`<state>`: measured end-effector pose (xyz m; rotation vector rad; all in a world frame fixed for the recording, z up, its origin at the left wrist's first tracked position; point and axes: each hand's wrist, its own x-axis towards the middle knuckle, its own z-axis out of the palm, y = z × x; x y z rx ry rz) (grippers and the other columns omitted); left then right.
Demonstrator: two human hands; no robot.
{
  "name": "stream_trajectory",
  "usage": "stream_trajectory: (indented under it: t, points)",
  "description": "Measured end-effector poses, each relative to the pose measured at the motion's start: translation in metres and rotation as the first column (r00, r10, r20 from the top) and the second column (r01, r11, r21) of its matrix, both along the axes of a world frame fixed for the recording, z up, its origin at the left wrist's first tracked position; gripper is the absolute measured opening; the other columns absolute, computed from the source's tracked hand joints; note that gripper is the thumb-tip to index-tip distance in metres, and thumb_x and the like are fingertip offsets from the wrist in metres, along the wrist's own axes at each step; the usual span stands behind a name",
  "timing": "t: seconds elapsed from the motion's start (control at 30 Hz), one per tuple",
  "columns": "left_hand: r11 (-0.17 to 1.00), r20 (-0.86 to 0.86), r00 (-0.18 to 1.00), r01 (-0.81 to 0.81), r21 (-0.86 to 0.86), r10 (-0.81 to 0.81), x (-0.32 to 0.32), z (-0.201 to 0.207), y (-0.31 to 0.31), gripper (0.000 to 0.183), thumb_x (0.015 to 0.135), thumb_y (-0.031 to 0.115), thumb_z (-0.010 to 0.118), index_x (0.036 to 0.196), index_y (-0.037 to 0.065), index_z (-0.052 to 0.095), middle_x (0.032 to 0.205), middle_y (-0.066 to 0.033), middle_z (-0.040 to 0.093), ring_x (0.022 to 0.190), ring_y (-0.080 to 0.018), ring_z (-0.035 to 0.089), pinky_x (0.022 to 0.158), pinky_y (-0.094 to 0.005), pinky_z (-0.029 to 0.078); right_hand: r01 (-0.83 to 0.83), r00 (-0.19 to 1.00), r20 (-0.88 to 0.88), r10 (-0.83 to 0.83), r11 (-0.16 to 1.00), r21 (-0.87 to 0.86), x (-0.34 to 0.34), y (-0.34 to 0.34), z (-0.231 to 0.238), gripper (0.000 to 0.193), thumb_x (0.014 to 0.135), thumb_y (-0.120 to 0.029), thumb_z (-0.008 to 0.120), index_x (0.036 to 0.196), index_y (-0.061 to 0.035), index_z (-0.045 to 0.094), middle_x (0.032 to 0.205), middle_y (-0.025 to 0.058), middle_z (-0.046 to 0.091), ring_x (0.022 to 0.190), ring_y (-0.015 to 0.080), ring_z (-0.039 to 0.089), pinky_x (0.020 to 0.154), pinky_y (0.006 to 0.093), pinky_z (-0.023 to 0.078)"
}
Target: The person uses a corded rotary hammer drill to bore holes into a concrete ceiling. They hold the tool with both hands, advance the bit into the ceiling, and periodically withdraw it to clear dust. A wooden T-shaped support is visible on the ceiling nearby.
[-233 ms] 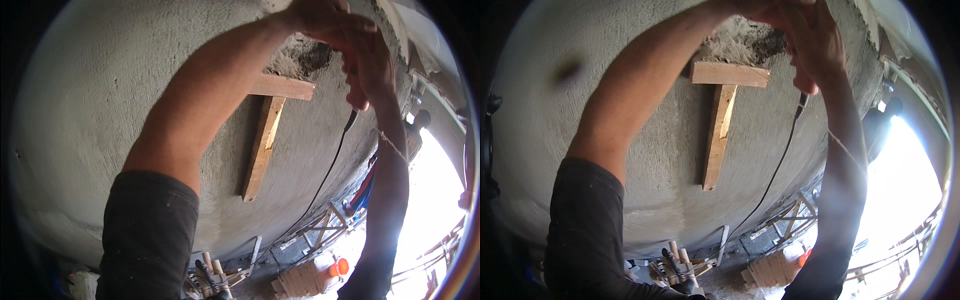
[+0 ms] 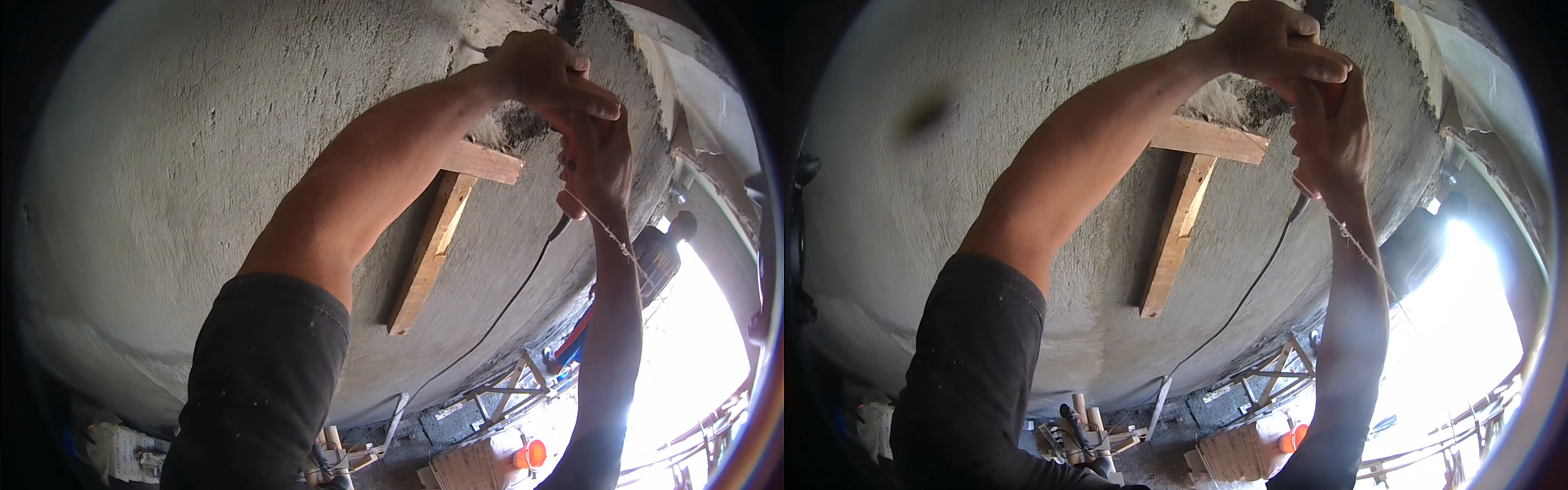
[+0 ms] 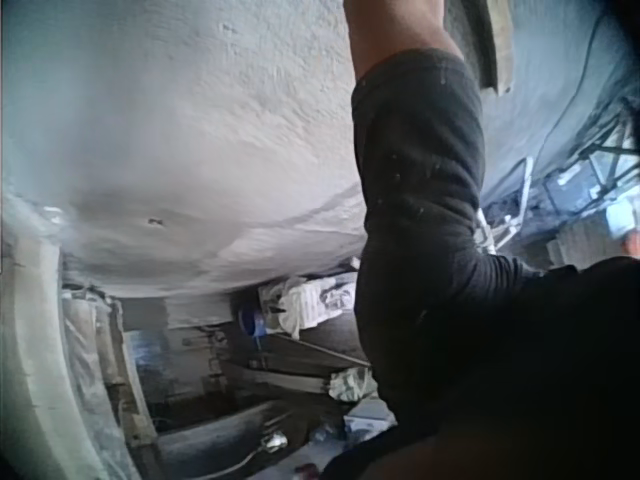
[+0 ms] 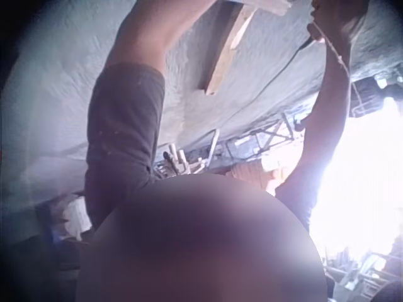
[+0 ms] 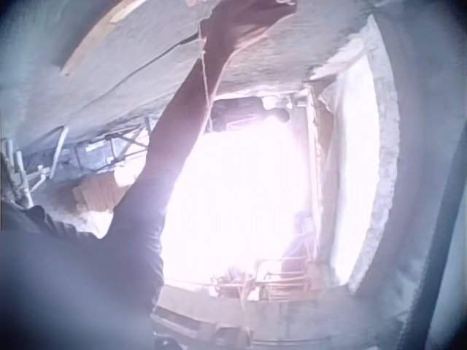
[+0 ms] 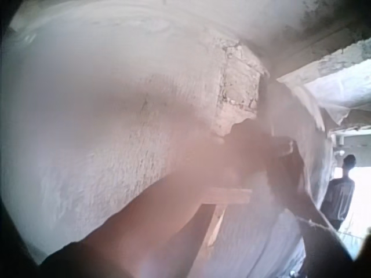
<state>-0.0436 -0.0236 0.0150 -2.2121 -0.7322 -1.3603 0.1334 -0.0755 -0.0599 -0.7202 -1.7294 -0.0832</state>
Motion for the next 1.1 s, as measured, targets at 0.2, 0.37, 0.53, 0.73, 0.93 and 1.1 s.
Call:
stream_trajectory:
  t: [0.2,0.37,0.53,0.73,0.93,1.1]
  points:
    - [0.977,-0.009,0.984,0.179,0.119,-0.179,-0.015,-0.015,-0.004,0.064,0.071,0.076,0.073,0.084,0.013,0.076,0.074,-0.0071,0.073,0.074,-0.0223,0.074,0.072,-0.04,0.057,0.005,0.994,0.104,-0.017,0.993,0.116,-0.013,-0.011,0.0,0.05,0.102,-0.046,0.064,0.137,-0.012,0.053,0.104,0.0153,0.076,0.091,0.0315,0.077,0.078,0.0469,0.06]
    - [0.883,0.056,0.893,0.431,0.187,-0.447,-0.025,-0.013,0.012,0.041,0.087,0.054,0.069,0.087,0.013,0.075,0.078,-0.0071,0.074,0.074,-0.0212,0.073,0.066,-0.0403,0.056,0.058,0.956,0.241,-0.168,0.912,0.406,-0.015,-0.011,0.023,0.05,0.102,-0.047,0.063,0.137,-0.0124,0.053,0.1,0.0153,0.073,0.087,0.0307,0.074,0.072,0.044,0.059]
    - [0.755,0.189,0.735,0.652,0.066,-0.651,-0.023,0.008,0.018,0.023,0.102,0.032,0.065,0.091,0.014,0.074,0.083,-0.0072,0.075,0.074,-0.0201,0.072,0.061,-0.0406,0.055,0.011,0.925,0.313,-0.215,0.839,0.543,-0.015,-0.008,0.047,0.05,0.102,-0.046,0.063,0.137,-0.0122,0.053,0.102,0.016,0.073,0.089,0.0319,0.075,0.074,0.0447,0.059]
    - [0.682,0.194,0.694,0.719,-0.138,-0.693,-0.03,0.03,-0.011,0.057,0.11,0.047,0.044,0.09,0.004,0.075,0.072,-0.0096,0.07,0.061,-0.0211,0.068,0.049,-0.0343,0.05,-0.064,0.941,0.329,-0.079,0.913,0.402,-0.009,-0.024,0.064,0.05,0.103,-0.046,0.062,0.138,-0.0121,0.052,0.104,0.0168,0.073,0.092,0.0334,0.075,0.076,0.0456,0.059]
    - [0.814,0.232,0.808,0.573,-0.097,-0.541,-0.011,0.049,-0.005,0.056,0.107,0.052,0.057,0.098,0.0,0.076,0.078,-0.009,0.072,0.064,-0.0165,0.067,0.054,-0.0304,0.051,-0.084,0.97,0.243,0.011,0.953,0.291,0.003,-0.016,0.059,0.05,0.103,-0.046,0.062,0.138,-0.0119,0.051,0.107,0.0175,0.073,0.094,0.0349,0.075,0.078,0.0466,0.059]
    - [0.564,0.249,0.608,0.793,-0.228,-0.754,0.005,0.036,-0.005,0.047,0.1,0.048,0.068,0.102,0.002,0.076,0.085,-0.0057,0.073,0.073,-0.0166,0.069,0.064,-0.0362,0.055,-0.068,0.989,0.145,0.035,0.972,0.225,0.012,0.005,0.045,0.05,0.103,-0.045,0.062,0.138,-0.0118,0.051,0.108,0.0182,0.074,0.096,0.0362,0.075,0.08,0.0473,0.06]
